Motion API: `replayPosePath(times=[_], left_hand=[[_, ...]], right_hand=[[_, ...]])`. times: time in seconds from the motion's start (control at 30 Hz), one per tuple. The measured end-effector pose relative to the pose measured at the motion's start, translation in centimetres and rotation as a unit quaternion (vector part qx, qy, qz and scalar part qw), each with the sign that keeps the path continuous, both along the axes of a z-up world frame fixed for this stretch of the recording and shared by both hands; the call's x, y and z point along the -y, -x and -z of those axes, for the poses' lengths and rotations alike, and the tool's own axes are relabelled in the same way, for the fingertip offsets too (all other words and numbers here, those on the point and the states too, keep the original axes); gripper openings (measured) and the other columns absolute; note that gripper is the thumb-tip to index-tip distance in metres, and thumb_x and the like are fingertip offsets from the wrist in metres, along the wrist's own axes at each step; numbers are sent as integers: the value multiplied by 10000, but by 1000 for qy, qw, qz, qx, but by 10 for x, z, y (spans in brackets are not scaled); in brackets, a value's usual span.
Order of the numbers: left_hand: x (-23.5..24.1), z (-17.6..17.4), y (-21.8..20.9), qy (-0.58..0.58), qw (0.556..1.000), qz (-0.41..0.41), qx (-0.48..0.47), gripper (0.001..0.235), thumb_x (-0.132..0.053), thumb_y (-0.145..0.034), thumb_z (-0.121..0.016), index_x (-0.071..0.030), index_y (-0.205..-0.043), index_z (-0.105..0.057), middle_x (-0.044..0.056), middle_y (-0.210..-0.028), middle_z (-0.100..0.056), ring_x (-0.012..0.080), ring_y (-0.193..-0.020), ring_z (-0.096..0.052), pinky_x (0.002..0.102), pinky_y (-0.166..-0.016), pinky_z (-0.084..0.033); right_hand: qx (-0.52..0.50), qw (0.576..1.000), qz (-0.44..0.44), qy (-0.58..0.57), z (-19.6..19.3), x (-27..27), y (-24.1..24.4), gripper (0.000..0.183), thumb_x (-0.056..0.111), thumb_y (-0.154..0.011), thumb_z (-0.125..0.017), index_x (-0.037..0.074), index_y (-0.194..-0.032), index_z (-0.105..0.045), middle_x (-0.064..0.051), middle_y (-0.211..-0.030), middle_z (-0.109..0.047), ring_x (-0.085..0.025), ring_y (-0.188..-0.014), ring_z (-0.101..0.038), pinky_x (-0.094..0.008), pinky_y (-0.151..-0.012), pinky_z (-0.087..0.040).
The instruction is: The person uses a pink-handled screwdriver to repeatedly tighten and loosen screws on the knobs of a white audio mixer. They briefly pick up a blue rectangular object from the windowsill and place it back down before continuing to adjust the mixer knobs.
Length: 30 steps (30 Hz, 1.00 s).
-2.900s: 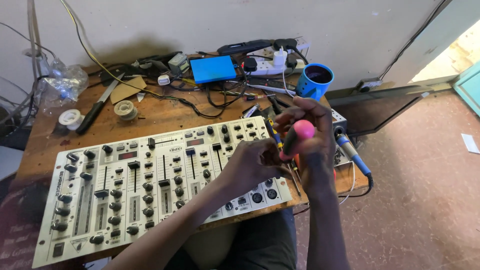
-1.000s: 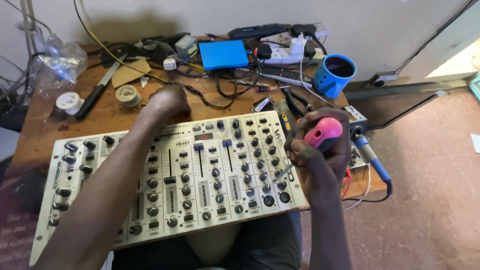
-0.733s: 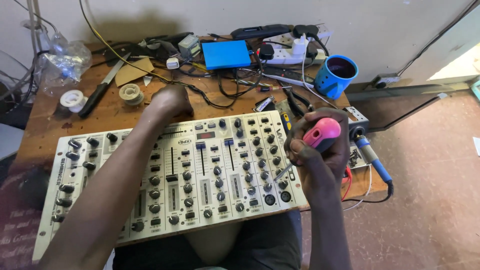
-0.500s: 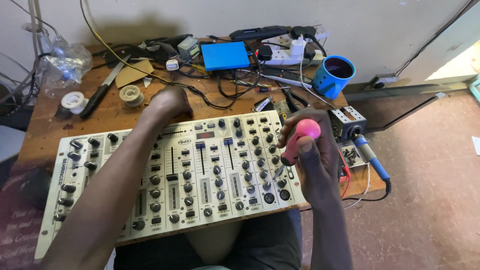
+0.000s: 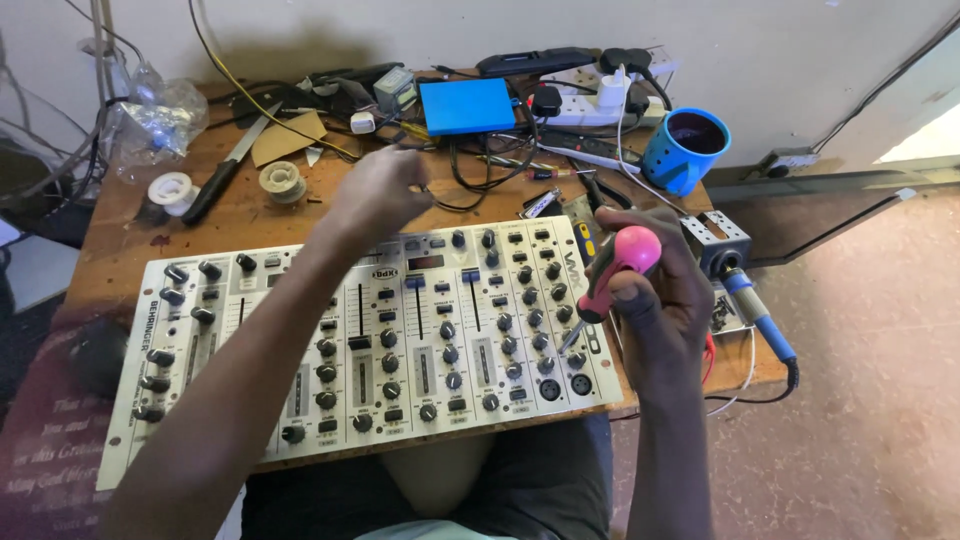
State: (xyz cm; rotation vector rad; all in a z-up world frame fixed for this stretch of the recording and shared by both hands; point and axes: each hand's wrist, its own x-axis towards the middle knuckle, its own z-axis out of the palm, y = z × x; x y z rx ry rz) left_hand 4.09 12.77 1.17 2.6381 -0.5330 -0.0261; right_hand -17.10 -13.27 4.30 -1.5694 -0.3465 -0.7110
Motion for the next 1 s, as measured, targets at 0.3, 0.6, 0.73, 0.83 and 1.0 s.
replayPosePath(times=[0.3, 0.6, 0.73, 0.83, 1.0], left_hand=[[55, -74, 171, 286, 862, 377, -180, 253, -57, -1050, -583, 66, -1264, -640, 281, -1206, -702, 499, -1237, -687, 597, -1038, -562], [75, -23, 182, 426, 851, 287, -110, 61, -43, -1023, -733, -32, -995, -786, 172, -879, -811, 206, -924, -796, 381, -778, -620], [81, -27, 182, 433, 859, 260, -87, 128, -144, -910, -877, -58, -938, -787, 103, -809, -798, 158, -756, -770, 297, -689, -599], [83, -30, 187, 422, 869, 233, -109, 273, -167, -858, -917, -3, -891, -702, 139, -786, -747, 213, -674, -711, 298, -612, -568], [76, -37, 180, 371, 860, 318, -147, 234, -116, -1004, -736, 18, -1195, -712, 204, -1112, -766, 373, -1082, -763, 462, -935, -617]], right_hand=[[55, 998, -40, -14, 10, 10, -6, 810, 606, -938, -681, -134, -1267, -683, -232, -1064, -660, -223, -912, -690, -323, -830, -599], [34, 971, -192, -138, 4, -3, 0, 730, 458, -1117, -514, -224, -1377, -529, -360, -905, -702, -261, -698, -738, -278, -563, -608], [67, 985, -142, -77, 2, -1, 6, 917, 683, -1045, -543, -144, -1441, -543, -327, -1125, -727, -335, -1075, -753, -387, -976, -601], [54, 994, -83, -48, 3, 4, 9, 874, 573, -851, -812, -100, -1373, -616, -216, -1212, -650, -214, -1096, -639, -385, -1043, -536], [15, 988, -116, -101, -8, 0, 13, 714, 381, -965, -740, -96, -1442, -507, -314, -1108, -721, -318, -1043, -762, -394, -965, -618]])
